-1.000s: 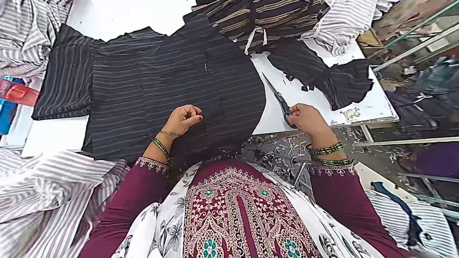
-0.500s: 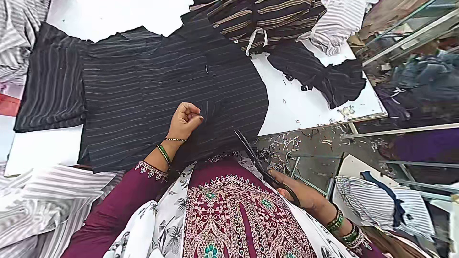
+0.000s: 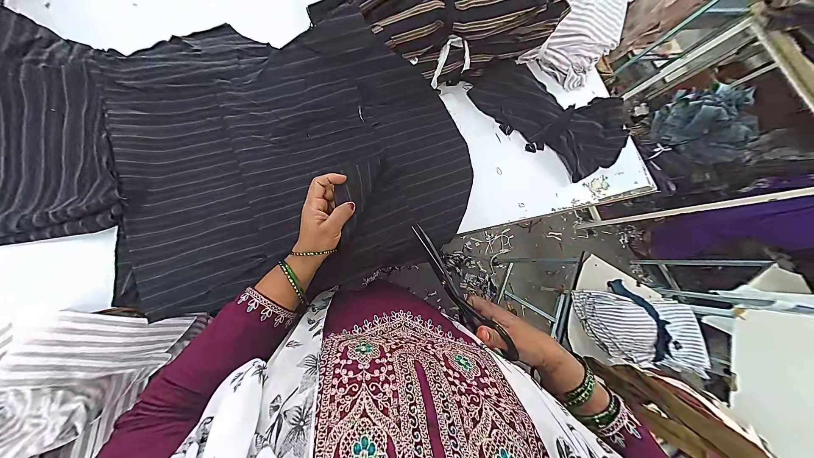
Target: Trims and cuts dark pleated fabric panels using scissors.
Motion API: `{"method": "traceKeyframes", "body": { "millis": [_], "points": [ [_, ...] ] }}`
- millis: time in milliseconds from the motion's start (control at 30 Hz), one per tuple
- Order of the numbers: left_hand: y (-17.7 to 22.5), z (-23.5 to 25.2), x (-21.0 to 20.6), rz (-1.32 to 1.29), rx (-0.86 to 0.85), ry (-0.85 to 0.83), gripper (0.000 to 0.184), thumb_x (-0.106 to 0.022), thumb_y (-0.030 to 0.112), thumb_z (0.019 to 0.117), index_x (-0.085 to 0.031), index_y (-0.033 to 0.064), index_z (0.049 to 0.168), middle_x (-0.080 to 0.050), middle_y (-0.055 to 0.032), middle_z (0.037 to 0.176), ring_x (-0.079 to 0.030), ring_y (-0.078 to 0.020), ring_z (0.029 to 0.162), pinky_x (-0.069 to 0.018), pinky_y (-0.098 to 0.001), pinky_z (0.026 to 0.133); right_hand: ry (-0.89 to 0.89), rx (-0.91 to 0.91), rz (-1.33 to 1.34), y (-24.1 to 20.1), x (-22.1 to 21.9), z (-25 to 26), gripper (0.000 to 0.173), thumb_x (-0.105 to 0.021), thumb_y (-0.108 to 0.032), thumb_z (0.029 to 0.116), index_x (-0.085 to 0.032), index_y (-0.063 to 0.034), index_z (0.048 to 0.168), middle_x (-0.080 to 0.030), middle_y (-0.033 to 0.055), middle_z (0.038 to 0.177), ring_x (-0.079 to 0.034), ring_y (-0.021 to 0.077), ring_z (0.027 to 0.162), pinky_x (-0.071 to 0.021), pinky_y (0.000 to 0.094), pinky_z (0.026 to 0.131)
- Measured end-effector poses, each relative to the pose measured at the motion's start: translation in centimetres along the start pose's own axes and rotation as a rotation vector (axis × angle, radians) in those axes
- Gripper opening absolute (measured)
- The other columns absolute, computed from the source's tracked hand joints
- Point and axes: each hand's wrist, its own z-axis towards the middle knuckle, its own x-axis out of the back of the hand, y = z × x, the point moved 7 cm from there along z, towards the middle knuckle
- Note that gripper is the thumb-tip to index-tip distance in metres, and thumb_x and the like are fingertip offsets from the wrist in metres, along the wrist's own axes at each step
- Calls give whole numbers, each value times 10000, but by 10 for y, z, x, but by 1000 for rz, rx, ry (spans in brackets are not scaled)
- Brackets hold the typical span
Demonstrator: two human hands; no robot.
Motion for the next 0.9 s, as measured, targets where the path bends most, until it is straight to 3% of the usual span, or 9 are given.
{"method": "traceKeyframes", "body": {
  "millis": [133, 233, 333, 400, 467, 567, 633, 733, 900],
  "points": [
    [-2, -1, -13, 343, -56, -176, 388, -646, 120, 898, -578, -13, 1256, -576, 7, 826, -502, 2, 649, -439, -161, 612, 19, 1, -24, -2, -3, -3, 809, -627, -896, 695, -535, -171, 1043, -525, -158, 737, -509, -78, 634, -452, 124, 609],
    [12, -4, -32, 541, -18, -426, 590, -656, 330, 964, -516, -13, 1423, -690, -175, 1155, -680, -243, 1002, -553, -439, 902, 35, -11, -59, -4, -5, -5, 828, -609, -907, 695, -541, -161, 1048, -518, -162, 742, -503, -87, 642, -448, 121, 621],
    [37, 5, -42, 709, -173, -403, 431, -475, 215, 1065, -511, -32, 1417, -704, -158, 1142, -694, -277, 1043, -553, -457, 944, 32, -12, -89, -3, -6, -7, 862, -581, -922, 699, -548, -142, 1065, -528, -150, 757, -510, -81, 659, -454, 129, 633],
    [38, 20, -42, 850, -215, -363, 381, -508, 115, 1037, -568, -44, 1378, -667, -219, 1289, -616, -394, 1249, -448, -560, 1076, 25, -20, -100, 0, -6, -9, 881, -572, -927, 701, -551, -131, 1079, -526, -140, 763, -510, -69, 660, -455, 137, 631],
    [20, 33, -46, 990, -137, -434, 548, -664, 204, 975, -521, -44, 1443, -524, -268, 1480, -403, -484, 1442, -266, -670, 1168, 23, -44, -79, -1, -8, -9, 880, -595, -920, 690, -548, -137, 1089, -528, -141, 765, -516, -67, 661, -458, 139, 634],
    [-10, 35, -54, 1188, 75, -579, 993, -722, 578, 881, -332, -12, 1577, -253, -271, 1653, -145, -497, 1545, -93, -698, 1203, 42, -95, -61, -7, -11, -9, 870, -620, -921, 664, -538, -155, 1068, -534, -145, 768, -520, -68, 659, -461, 139, 629],
    [-22, 31, -56, 1244, 66, -565, 1114, -648, 737, 835, -304, -7, 1590, -211, -269, 1668, -131, -500, 1547, -88, -706, 1201, 52, -120, -93, -10, -12, -6, 893, -608, -935, 653, -541, -149, 1073, -528, -140, 761, -517, -59, 654, -458, 148, 622],
    [-27, 29, -56, 1268, 72, -563, 1194, -603, 819, 794, -269, 12, 1608, -173, -248, 1685, -106, -467, 1562, -63, -690, 1207, 72, -145, -173, -16, -13, 2, 909, -579, -934, 676, -544, -119, 1076, -513, -114, 770, -497, -35, 661, -444, 185, 628],
    [-26, 29, -57, 1271, 80, -577, 1219, -597, 840, 775, -254, 29, 1617, -160, -246, 1689, -101, -460, 1565, -55, -680, 1210, 110, -220, -210, -29, -18, 11, 719, -659, -714, 807, -499, -75, 1096, -467, -86, 741, -466, 5, 630, -429, 216, 617]
  ]
}}
